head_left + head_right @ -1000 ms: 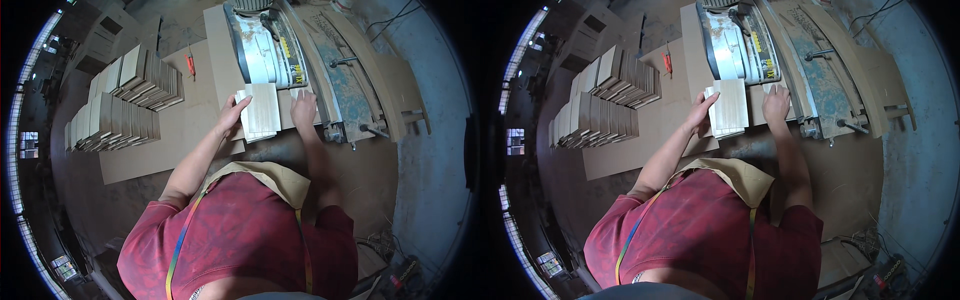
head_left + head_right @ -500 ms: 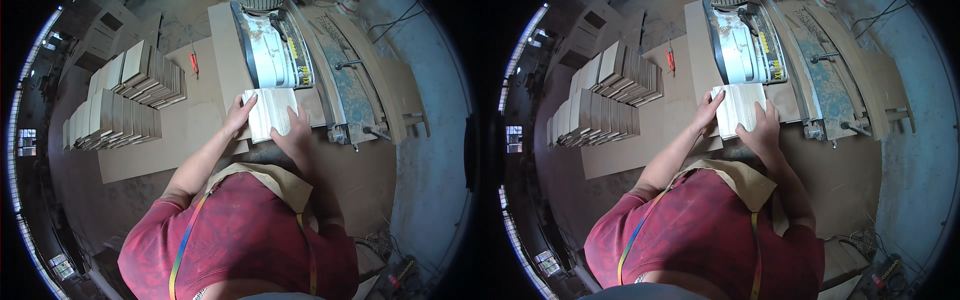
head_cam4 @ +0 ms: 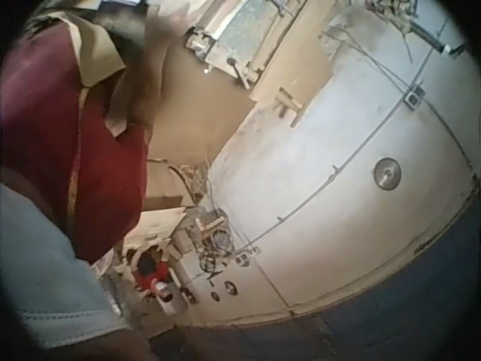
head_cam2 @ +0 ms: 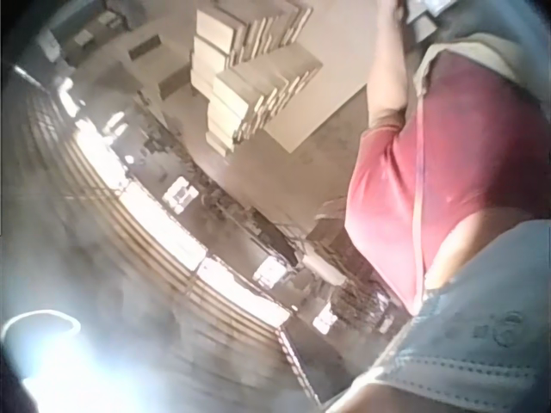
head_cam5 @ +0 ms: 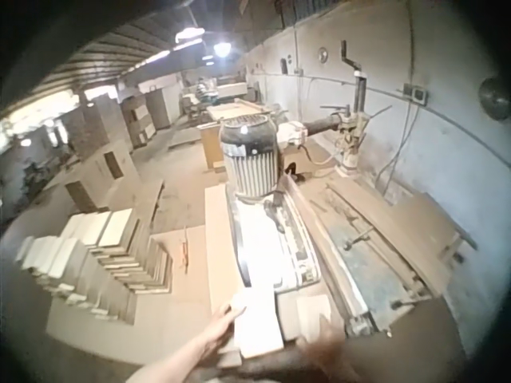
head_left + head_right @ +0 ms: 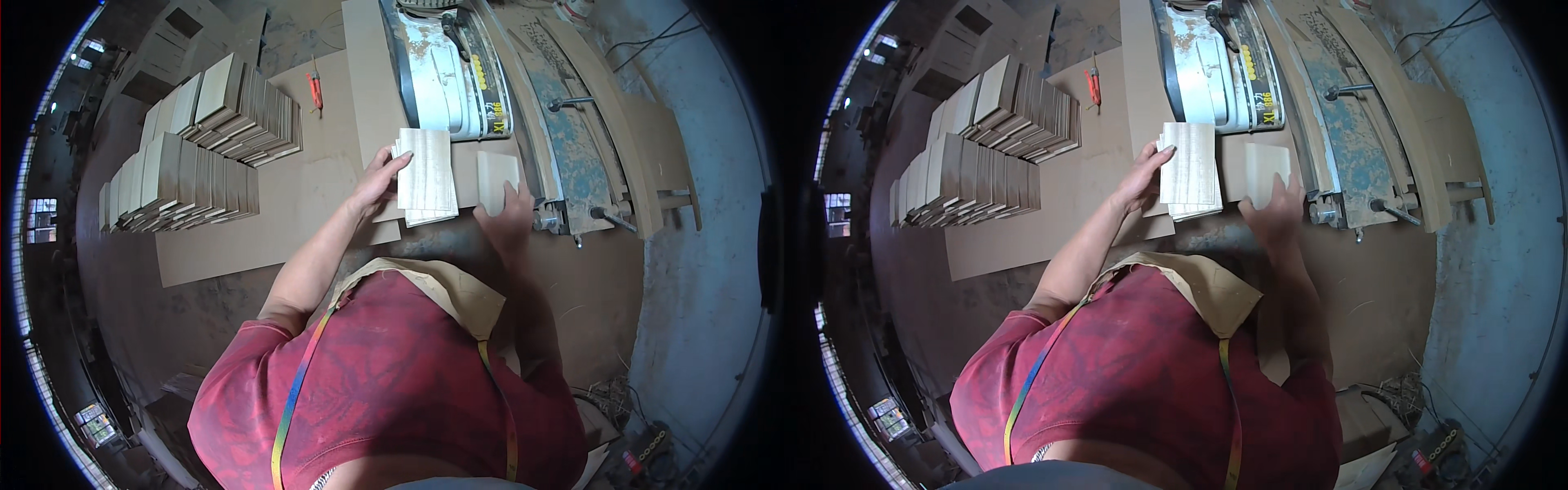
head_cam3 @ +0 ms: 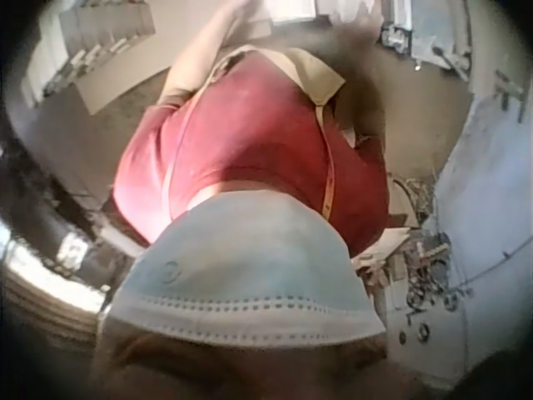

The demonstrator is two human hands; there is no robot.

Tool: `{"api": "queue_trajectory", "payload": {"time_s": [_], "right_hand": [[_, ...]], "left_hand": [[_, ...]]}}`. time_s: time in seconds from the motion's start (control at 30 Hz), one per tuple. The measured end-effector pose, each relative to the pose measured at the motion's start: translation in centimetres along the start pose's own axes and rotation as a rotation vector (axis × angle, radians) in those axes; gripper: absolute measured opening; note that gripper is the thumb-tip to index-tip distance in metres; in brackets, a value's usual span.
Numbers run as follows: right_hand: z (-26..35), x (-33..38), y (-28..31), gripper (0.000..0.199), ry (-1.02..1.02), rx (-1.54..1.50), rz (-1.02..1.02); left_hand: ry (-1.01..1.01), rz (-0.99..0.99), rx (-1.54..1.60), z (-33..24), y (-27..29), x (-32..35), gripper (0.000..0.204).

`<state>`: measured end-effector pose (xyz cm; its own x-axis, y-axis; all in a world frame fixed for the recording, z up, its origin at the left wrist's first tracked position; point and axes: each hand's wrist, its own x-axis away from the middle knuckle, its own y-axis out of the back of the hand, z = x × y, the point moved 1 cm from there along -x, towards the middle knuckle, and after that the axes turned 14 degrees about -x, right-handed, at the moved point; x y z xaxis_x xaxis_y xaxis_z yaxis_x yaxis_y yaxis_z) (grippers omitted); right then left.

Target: Sorting, processing, and stacking wooden blocks on a production floor using a woodworking machine.

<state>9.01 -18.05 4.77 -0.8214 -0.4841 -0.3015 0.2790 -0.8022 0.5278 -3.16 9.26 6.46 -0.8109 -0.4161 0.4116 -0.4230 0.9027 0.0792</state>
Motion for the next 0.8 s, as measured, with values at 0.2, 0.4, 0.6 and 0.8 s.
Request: {"api": "queue_trajectory", "payload": {"time_s": [0.2,0.4,0.6,0.8], "right_hand": [[-6.8,-0.1,-3.8,0.061,0.140,0.425,-0.062],[-8.5,-6.5,-6.5,0.043,0.197,0.338,-0.098],[5.2,-5.5,-4.4,0.056,0.147,-0.053,0.107],[8.2,-1.0,-2.6,0.078,0.169,0.067,0.097]], "left_hand": [[-0.022,0.061,0.051,0.5,0.9,0.4,0.068],[-0.003,-0.009,-0.010,-0.6,-0.6,0.6,0.074],[-0.052,-0.132,0.001,0.6,-2.0,0.4,0.076],[-0.013,-0.099,-0.006,-0.1,-2.1,0.3,0.076]]}}
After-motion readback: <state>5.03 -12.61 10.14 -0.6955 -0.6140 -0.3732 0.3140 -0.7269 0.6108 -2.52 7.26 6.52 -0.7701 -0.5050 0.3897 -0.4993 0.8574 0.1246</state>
